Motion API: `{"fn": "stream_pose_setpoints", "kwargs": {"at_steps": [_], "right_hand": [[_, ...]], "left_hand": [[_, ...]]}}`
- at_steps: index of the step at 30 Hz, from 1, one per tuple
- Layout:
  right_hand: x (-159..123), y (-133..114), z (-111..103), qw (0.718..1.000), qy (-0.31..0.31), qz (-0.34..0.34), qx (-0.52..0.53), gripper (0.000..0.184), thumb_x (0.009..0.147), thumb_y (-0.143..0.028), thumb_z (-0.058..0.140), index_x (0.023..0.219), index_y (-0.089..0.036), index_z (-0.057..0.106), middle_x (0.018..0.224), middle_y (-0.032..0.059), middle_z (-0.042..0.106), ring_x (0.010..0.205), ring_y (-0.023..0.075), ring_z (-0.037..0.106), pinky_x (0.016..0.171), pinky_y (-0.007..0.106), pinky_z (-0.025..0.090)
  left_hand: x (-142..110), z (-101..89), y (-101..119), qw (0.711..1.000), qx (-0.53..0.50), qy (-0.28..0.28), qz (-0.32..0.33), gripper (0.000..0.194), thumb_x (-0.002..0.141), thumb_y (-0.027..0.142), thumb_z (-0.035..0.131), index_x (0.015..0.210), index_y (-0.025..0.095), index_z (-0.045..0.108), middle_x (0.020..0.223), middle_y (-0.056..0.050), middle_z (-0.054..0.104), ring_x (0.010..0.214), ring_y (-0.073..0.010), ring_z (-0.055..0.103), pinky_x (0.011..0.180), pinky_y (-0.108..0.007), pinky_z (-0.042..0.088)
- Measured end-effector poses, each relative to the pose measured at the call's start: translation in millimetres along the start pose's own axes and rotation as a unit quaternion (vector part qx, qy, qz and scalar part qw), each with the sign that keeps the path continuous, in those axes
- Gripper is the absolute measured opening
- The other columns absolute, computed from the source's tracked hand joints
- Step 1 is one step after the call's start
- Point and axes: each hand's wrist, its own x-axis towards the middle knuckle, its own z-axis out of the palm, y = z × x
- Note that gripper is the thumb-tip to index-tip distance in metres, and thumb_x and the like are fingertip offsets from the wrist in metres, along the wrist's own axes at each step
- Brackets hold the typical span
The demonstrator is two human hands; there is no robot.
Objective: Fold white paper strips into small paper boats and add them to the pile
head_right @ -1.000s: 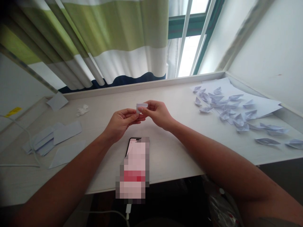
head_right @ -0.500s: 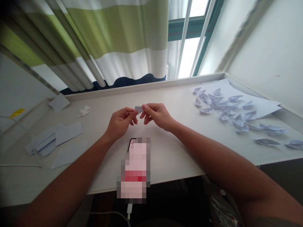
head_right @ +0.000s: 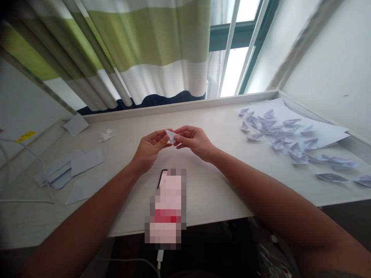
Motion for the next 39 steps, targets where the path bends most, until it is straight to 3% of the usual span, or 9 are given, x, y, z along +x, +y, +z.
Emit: {"fn": "stream_pose_setpoints", "kwargs": {"at_steps": [4, 12, 17, 21, 24, 28, 33, 39], "right_hand": [[-0.8, 4.1, 5.6, 1.000, 0.012, -0.014, -0.024, 0.042, 0.076, -0.051, 0.099, 0.098, -0.021, 0.080, 0.093, 0.0037, 0.084, 0.085, 0.0184, 0.078, 0.080, 0.037, 0.067], [-4.1, 2.1, 12.1, 0.990, 0.036, -0.056, -0.126, 0.044, 0.082, -0.058, 0.092, 0.107, -0.022, 0.085, 0.106, 0.0072, 0.084, 0.096, 0.0212, 0.077, 0.085, 0.039, 0.067], [-3.5, -0.6, 10.1, 0.977, 0.065, -0.077, -0.189, 0.048, 0.078, -0.064, 0.093, 0.088, -0.019, 0.081, 0.090, 0.0073, 0.082, 0.088, 0.0225, 0.075, 0.083, 0.040, 0.063], [-2.2, 3.5, 7.8, 0.981, 0.039, -0.060, -0.178, 0.051, 0.076, -0.065, 0.094, 0.082, -0.018, 0.076, 0.080, 0.0051, 0.078, 0.075, 0.0190, 0.071, 0.073, 0.036, 0.059], [-3.0, 4.7, 6.7, 0.981, 0.023, -0.062, -0.182, 0.049, 0.080, -0.064, 0.091, 0.086, -0.018, 0.075, 0.084, 0.0058, 0.078, 0.078, 0.0196, 0.073, 0.075, 0.037, 0.061], [-5.5, 1.6, 4.9, 0.963, -0.002, -0.102, -0.251, 0.037, 0.086, -0.051, 0.089, 0.103, -0.021, 0.076, 0.097, 0.0062, 0.080, 0.087, 0.0213, 0.075, 0.082, 0.042, 0.065], [-7.1, -1.4, 2.8, 0.937, -0.041, -0.159, -0.309, 0.023, 0.090, -0.040, 0.086, 0.106, -0.024, 0.081, 0.105, 0.0066, 0.078, 0.096, 0.0239, 0.075, 0.087, 0.045, 0.067], [-6.5, -0.7, -0.2, 0.945, -0.042, -0.142, -0.291, 0.020, 0.091, -0.042, 0.085, 0.102, -0.025, 0.085, 0.104, 0.0064, 0.078, 0.097, 0.0235, 0.076, 0.090, 0.046, 0.067]], "left_hand": [[-1.1, 1.0, 0.0, 1.000, 0.006, -0.005, 0.014, 0.034, 0.081, 0.048, 0.095, 0.101, 0.022, 0.086, 0.105, -0.006, 0.084, 0.099, -0.0209, 0.074, 0.097, -0.038, 0.059], [-0.9, 1.7, 2.3, 0.998, 0.034, 0.052, 0.011, 0.041, 0.075, 0.049, 0.097, 0.097, 0.018, 0.082, 0.104, -0.008, 0.083, 0.101, -0.0219, 0.076, 0.098, -0.037, 0.059], [0.8, -2.0, 1.0, 0.995, 0.060, 0.075, 0.003, 0.042, 0.070, 0.046, 0.101, 0.084, 0.018, 0.074, 0.083, -0.001, 0.077, 0.080, -0.0155, 0.072, 0.079, -0.030, 0.058], [0.7, -5.1, 4.5, 0.998, 0.047, 0.044, -0.028, 0.043, 0.066, 0.048, 0.103, 0.083, 0.018, 0.077, 0.077, 0.000, 0.075, 0.072, -0.0132, 0.068, 0.073, -0.027, 0.056], [0.4, -7.8, 8.7, 0.996, 0.053, 0.004, -0.064, 0.045, 0.071, 0.056, 0.099, 0.086, 0.017, 0.082, 0.084, -0.006, 0.081, 0.078, -0.0166, 0.073, 0.074, -0.030, 0.059], [1.5, -11.5, 12.1, 0.994, 0.036, 0.006, -0.106, 0.050, 0.069, 0.060, 0.099, 0.087, 0.018, 0.081, 0.082, -0.007, 0.082, 0.072, -0.0209, 0.078, 0.067, -0.033, 0.062], [2.0, -12.4, 14.0, 0.995, 0.036, 0.010, -0.090, 0.050, 0.066, 0.058, 0.102, 0.087, 0.016, 0.082, 0.079, -0.008, 0.082, 0.067, -0.0211, 0.077, 0.068, -0.036, 0.064], [0.9, -13.5, 13.1, 0.995, 0.057, -0.014, -0.078, 0.045, 0.072, 0.057, 0.098, 0.088, 0.017, 0.084, 0.085, -0.009, 0.083, 0.075, -0.0209, 0.077, 0.067, -0.032, 0.062]]}}
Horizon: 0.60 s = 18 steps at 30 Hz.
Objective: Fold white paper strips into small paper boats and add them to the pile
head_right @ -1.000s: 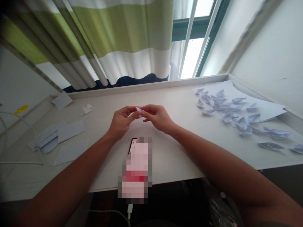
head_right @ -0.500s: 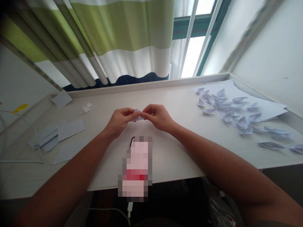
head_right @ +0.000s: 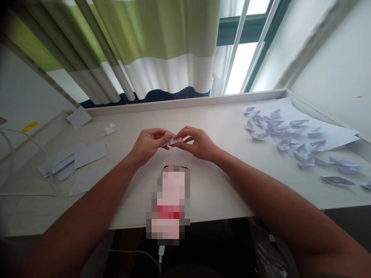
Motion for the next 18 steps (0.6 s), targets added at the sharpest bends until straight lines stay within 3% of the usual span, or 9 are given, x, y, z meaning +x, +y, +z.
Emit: {"fn": "stream_pose_setpoints", "kwargs": {"at_steps": [8, 12, 15, 18], "right_hand": [[1.1, 3.5, -1.9, 0.999, 0.003, 0.031, 0.007, 0.021, 0.092, -0.044, 0.081, 0.095, -0.023, 0.084, 0.101, 0.0063, 0.079, 0.096, 0.0230, 0.075, 0.089, 0.045, 0.066], [0.9, 2.2, -0.1, 0.999, 0.018, 0.013, -0.038, 0.026, 0.095, -0.049, 0.078, 0.090, -0.023, 0.079, 0.094, 0.0059, 0.079, 0.087, 0.0223, 0.072, 0.086, 0.046, 0.066], [1.5, 1.7, 0.2, 0.997, 0.051, 0.007, -0.059, 0.029, 0.096, -0.052, 0.078, 0.089, -0.023, 0.076, 0.093, 0.0059, 0.078, 0.086, 0.0224, 0.071, 0.083, 0.045, 0.065], [2.6, 1.7, 0.1, 0.994, 0.088, 0.014, -0.056, 0.032, 0.095, -0.054, 0.079, 0.089, -0.023, 0.073, 0.093, 0.0054, 0.077, 0.086, 0.0222, 0.070, 0.081, 0.044, 0.064]], "left_hand": [[1.4, 0.2, -3.4, 1.000, -0.008, -0.017, 0.002, 0.040, 0.081, 0.052, 0.092, 0.092, 0.015, 0.082, 0.083, -0.010, 0.083, 0.073, -0.0215, 0.078, 0.072, -0.035, 0.063], [-0.1, 2.4, -4.6, 1.000, -0.006, -0.002, -0.005, 0.041, 0.083, 0.042, 0.090, 0.110, 0.017, 0.071, 0.083, -0.007, 0.082, 0.074, -0.0219, 0.079, 0.072, -0.034, 0.061], [-0.7, 4.5, -4.0, 1.000, -0.001, 0.002, 0.032, 0.040, 0.083, 0.041, 0.089, 0.109, 0.021, 0.064, 0.089, -0.004, 0.082, 0.081, -0.0205, 0.079, 0.075, -0.033, 0.060], [-0.6, 6.5, -4.1, 0.996, 0.034, -0.023, 0.083, 0.034, 0.080, 0.038, 0.091, 0.103, 0.021, 0.071, 0.099, -0.005, 0.083, 0.092, -0.0198, 0.078, 0.084, -0.033, 0.060]]}}
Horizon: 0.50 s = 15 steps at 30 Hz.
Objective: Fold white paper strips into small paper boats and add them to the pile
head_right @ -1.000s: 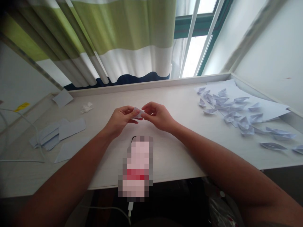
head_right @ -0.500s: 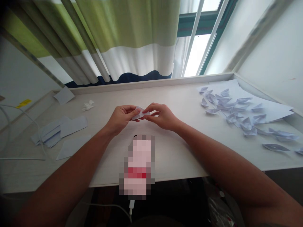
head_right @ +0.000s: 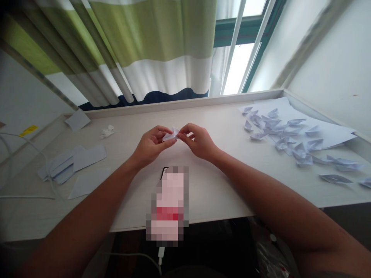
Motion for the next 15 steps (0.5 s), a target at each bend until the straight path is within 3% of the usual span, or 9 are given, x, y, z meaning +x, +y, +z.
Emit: {"fn": "stream_pose_setpoints", "kwargs": {"at_steps": [6, 10, 15], "right_hand": [[0.0, -1.2, 1.0, 0.999, 0.002, 0.009, 0.052, 0.038, 0.094, -0.060, 0.080, 0.091, -0.022, 0.074, 0.091, 0.0052, 0.076, 0.082, 0.0211, 0.069, 0.079, 0.042, 0.061], [-0.8, -3.6, -0.4, 0.998, -0.018, -0.007, 0.065, 0.031, 0.093, -0.057, 0.081, 0.097, -0.026, 0.081, 0.102, 0.0063, 0.077, 0.093, 0.0229, 0.071, 0.082, 0.041, 0.063], [0.2, -1.5, -3.1, 0.998, -0.015, -0.020, 0.063, 0.022, 0.096, -0.048, 0.079, 0.096, -0.027, 0.085, 0.103, 0.0067, 0.076, 0.094, 0.0232, 0.072, 0.082, 0.041, 0.062]], "left_hand": [[0.1, 2.1, -2.5, 0.998, 0.008, 0.051, 0.029, 0.029, 0.080, 0.039, 0.094, 0.100, 0.020, 0.085, 0.097, -0.007, 0.084, 0.089, -0.0195, 0.076, 0.084, -0.034, 0.060], [-0.9, 3.0, -1.0, 0.998, -0.018, 0.065, 0.018, 0.031, 0.078, 0.043, 0.095, 0.099, 0.021, 0.087, 0.096, -0.007, 0.085, 0.090, -0.0218, 0.079, 0.087, -0.038, 0.063], [0.2, -1.2, -3.9, 0.997, 0.024, 0.064, 0.040, 0.027, 0.079, 0.044, 0.095, 0.094, 0.023, 0.089, 0.096, -0.007, 0.086, 0.092, -0.0228, 0.078, 0.092, -0.040, 0.062]]}}
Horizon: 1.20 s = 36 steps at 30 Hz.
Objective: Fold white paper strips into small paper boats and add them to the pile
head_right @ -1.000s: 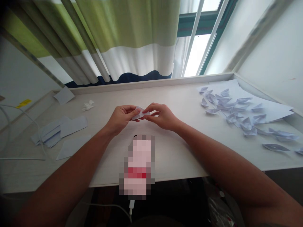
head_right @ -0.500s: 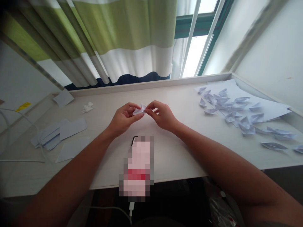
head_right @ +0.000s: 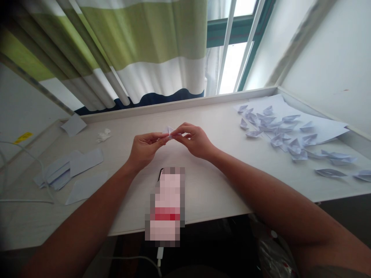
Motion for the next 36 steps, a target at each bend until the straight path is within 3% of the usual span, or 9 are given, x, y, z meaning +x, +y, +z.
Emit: {"fn": "stream_pose_setpoints", "kwargs": {"at_steps": [6, 12, 18, 23, 28, 32, 34, 36], "right_hand": [[1.6, 7.4, 2.8, 1.000, -0.002, 0.016, -0.005, 0.022, 0.095, -0.045, 0.078, 0.095, -0.023, 0.080, 0.101, 0.0066, 0.080, 0.096, 0.0245, 0.073, 0.085, 0.042, 0.061], [3.2, 9.7, 5.3, 0.997, 0.000, 0.070, 0.038, 0.040, 0.085, -0.059, 0.086, 0.087, -0.019, 0.076, 0.091, 0.0070, 0.080, 0.088, 0.0238, 0.074, 0.087, 0.043, 0.062], [2.3, 11.8, 7.9, 0.995, 0.019, 0.075, 0.065, 0.032, 0.084, -0.040, 0.089, 0.090, -0.022, 0.063, 0.077, 0.0009, 0.074, 0.073, 0.0190, 0.071, 0.070, 0.036, 0.058], [2.7, 16.2, 10.3, 0.993, 0.017, 0.075, 0.088, 0.029, 0.085, -0.034, 0.087, 0.091, -0.022, 0.062, 0.077, 0.0000, 0.073, 0.074, 0.0175, 0.072, 0.070, 0.035, 0.059], [3.6, 13.3, 6.5, 0.991, 0.007, 0.102, 0.087, 0.036, 0.083, -0.043, 0.092, 0.097, -0.019, 0.069, 0.076, 0.0011, 0.075, 0.068, 0.0161, 0.072, 0.066, 0.032, 0.058], [3.7, 7.2, -1.5, 0.985, -0.052, 0.150, 0.066, 0.045, 0.086, -0.058, 0.089, 0.093, -0.015, 0.076, 0.057, -0.0018, 0.066, 0.046, 0.0106, 0.059, 0.047, 0.025, 0.046], [3.5, 6.0, -4.5, 0.980, -0.063, 0.175, 0.070, 0.050, 0.087, -0.063, 0.086, 0.091, -0.014, 0.077, 0.048, -0.0040, 0.060, 0.037, 0.0091, 0.050, 0.039, 0.024, 0.041], [3.5, 6.4, -5.4, 0.976, -0.048, 0.190, 0.089, 0.054, 0.084, -0.068, 0.087, 0.093, -0.015, 0.076, 0.046, -0.0047, 0.060, 0.033, 0.0087, 0.046, 0.036, 0.024, 0.044]], "left_hand": [[4.8, -4.3, -6.8, 1.000, 0.016, -0.007, 0.021, 0.029, 0.077, 0.045, 0.096, 0.088, 0.020, 0.087, 0.090, -0.006, 0.085, 0.086, -0.0209, 0.077, 0.084, -0.035, 0.061], [0.9, 2.9, 2.1, 0.999, -0.020, 0.003, -0.049, 0.035, 0.072, 0.043, 0.099, 0.085, 0.016, 0.083, 0.084, -0.008, 0.084, 0.083, -0.0240, 0.081, 0.085, -0.037, 0.064], [0.2, 2.8, 12.1, 0.988, -0.060, -0.007, -0.140, 0.046, 0.070, 0.034, 0.101, 0.103, 0.016, 0.074, 0.079, -0.007, 0.084, 0.074, -0.0239, 0.083, 0.071, -0.031, 0.062], [2.0, -3.1, 10.3, 0.979, -0.056, -0.030, -0.196, 0.051, 0.071, 0.038, 0.102, 0.106, 0.014, 0.073, 0.083, -0.011, 0.084, 0.072, -0.0250, 0.083, 0.068, -0.033, 0.064], [3.9, -7.1, 5.7, 0.982, -0.040, -0.060, -0.175, 0.049, 0.069, 0.050, 0.102, 0.090, 0.013, 0.078, 0.087, -0.011, 0.084, 0.072, -0.0236, 0.082, 0.067, -0.032, 0.063], [5.0, -8.2, 3.9, 0.990, -0.034, -0.049, -0.129, 0.052, 0.067, 0.057, 0.101, 0.088, 0.016, 0.077, 0.080, -0.008, 0.082, 0.072, -0.0221, 0.081, 0.061, -0.027, 0.058], [5.3, -9.2, 3.2, 0.990, -0.026, -0.041, -0.130, 0.054, 0.068, 0.060, 0.100, 0.087, 0.016, 0.075, 0.074, -0.006, 0.080, 0.063, -0.0196, 0.078, 0.055, -0.025, 0.053], [5.2, -10.0, 3.0, 0.989, -0.010, -0.038, -0.143, 0.055, 0.071, 0.063, 0.097, 0.088, 0.016, 0.074, 0.063, -0.004, 0.076, 0.051, -0.0172, 0.071, 0.048, -0.024, 0.048]]}}
